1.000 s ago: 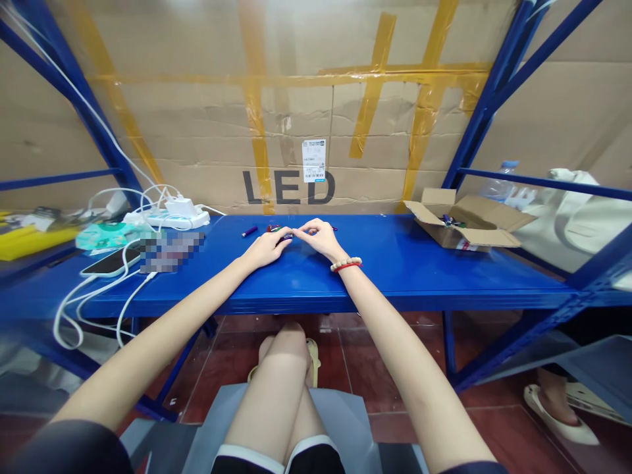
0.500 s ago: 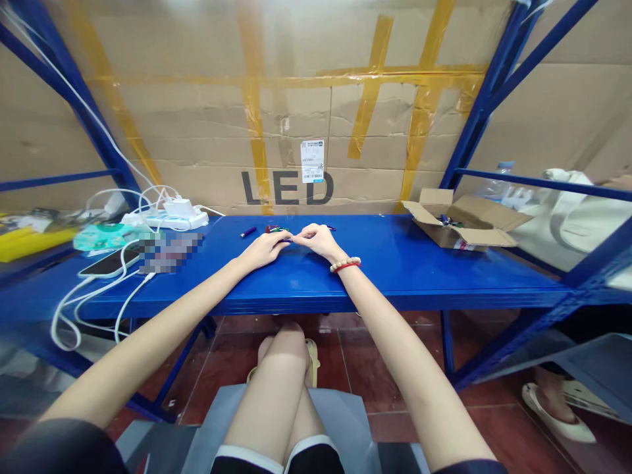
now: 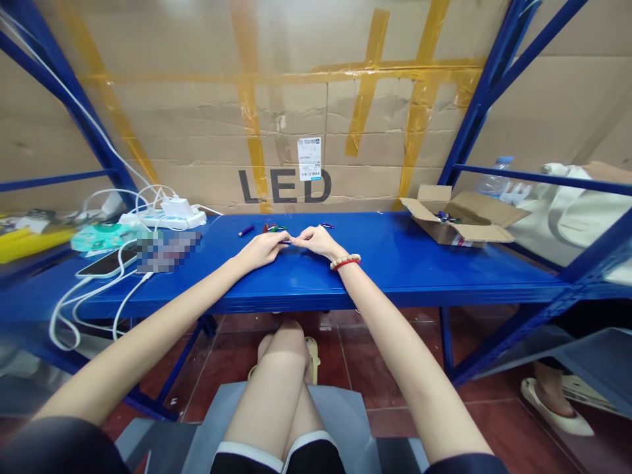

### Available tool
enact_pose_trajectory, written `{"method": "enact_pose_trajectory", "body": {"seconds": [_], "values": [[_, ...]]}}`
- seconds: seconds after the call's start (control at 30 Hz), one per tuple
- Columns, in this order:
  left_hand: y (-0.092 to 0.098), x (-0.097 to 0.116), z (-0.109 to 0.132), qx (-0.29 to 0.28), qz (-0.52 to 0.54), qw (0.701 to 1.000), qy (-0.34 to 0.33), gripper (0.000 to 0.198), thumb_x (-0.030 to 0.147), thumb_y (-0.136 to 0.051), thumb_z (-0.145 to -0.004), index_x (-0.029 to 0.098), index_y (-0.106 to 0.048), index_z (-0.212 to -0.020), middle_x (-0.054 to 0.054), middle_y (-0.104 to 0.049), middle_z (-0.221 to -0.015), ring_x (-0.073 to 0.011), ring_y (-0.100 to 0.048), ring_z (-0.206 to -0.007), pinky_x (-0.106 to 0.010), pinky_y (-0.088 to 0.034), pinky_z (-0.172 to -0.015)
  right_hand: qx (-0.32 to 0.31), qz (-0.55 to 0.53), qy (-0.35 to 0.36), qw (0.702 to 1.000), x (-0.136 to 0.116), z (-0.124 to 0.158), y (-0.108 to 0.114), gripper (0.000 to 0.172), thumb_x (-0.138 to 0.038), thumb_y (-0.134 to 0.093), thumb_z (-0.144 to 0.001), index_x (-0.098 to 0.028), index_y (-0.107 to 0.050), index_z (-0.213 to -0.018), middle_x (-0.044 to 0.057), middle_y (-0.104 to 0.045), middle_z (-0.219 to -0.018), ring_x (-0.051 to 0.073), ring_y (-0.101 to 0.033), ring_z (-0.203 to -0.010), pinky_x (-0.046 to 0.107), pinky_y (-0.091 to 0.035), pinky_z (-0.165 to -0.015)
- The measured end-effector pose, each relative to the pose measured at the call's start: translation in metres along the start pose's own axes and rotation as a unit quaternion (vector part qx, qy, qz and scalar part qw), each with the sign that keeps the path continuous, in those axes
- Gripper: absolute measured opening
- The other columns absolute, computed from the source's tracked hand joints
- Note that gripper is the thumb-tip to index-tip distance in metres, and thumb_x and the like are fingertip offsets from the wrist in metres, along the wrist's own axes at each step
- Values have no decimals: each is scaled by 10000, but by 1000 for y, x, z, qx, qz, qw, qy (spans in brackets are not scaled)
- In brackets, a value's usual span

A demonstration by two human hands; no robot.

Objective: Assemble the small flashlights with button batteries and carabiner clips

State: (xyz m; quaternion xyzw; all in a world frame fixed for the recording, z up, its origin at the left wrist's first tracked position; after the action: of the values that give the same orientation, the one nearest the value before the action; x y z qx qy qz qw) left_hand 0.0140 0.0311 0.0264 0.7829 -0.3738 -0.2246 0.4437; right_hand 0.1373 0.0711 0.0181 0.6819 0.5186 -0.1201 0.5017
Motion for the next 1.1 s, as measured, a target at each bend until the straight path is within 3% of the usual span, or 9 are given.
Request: {"method": "enact_pose_trajectory", "body": {"seconds": [0.27, 0.47, 0.57, 0.8, 1.1], "values": [[1, -6, -3, 54, 43, 997, 20, 249, 185, -403, -901, 181, -572, -1083, -70, -656, -1082, -196, -610, -1005, -321, -474, -890, 37, -14, -8, 999, -6, 0, 4, 567, -677, -602, -611, -161, -475, -415, 8, -505, -546, 119, -483, -616, 249, -376, -565], [2, -17, -4, 63, 118, 988, 73, 251, 250, -387, -922, 174, -583, -1059, -54, -663, -1051, -185, -624, -959, -301, -471, -880, 132, -28, 26, 990, -7, -2, 20, 360, -515, -714, -605, -167, -720, -699, 67, -651, -785, 151, -548, -709, 289, -453, -683], [2, -20, -4, 55, 135, 985, 89, 255, 261, -392, -919, 177, -584, -1065, -44, -668, -1001, -179, -627, -934, -288, -473, -860, 122, -17, 62, 990, -11, -1, 20, 318, -462, -726, -625, -183, -744, -777, 69, -655, -830, 148, -557, -724, 297, -466, -707], [1, -17, -5, 43, 150, 984, 89, 247, 253, -398, -908, 173, -590, -1039, -41, -665, -939, -178, -623, -906, -289, -471, -848, 122, 12, 87, 989, -16, 0, 19, 323, -503, -725, -626, -204, -753, -744, 60, -626, -827, 159, -572, -772, 292, -469, -690], [-3, -17, -6, 28, 124, 989, 75, 259, 246, -393, -910, 174, -591, -1061, -59, -658, -1042, -193, -614, -939, -317, -469, -862, 123, 36, 99, 987, -19, 1, 19, 314, -496, -721, -639, -203, -755, -747, 50, -605, -802, 143, -554, -726, 291, -459, -702]]}}
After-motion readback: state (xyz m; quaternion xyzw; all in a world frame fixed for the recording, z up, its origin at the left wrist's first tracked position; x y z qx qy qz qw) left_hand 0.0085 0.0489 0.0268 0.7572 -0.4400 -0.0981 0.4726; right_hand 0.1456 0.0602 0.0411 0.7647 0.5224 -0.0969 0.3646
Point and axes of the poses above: each hand's wrist, its own z-axis away from the middle knuckle, its own y-axis out of the back of the hand, x = y × z, the point moved 7 cm from there along -z, towards the middle knuckle
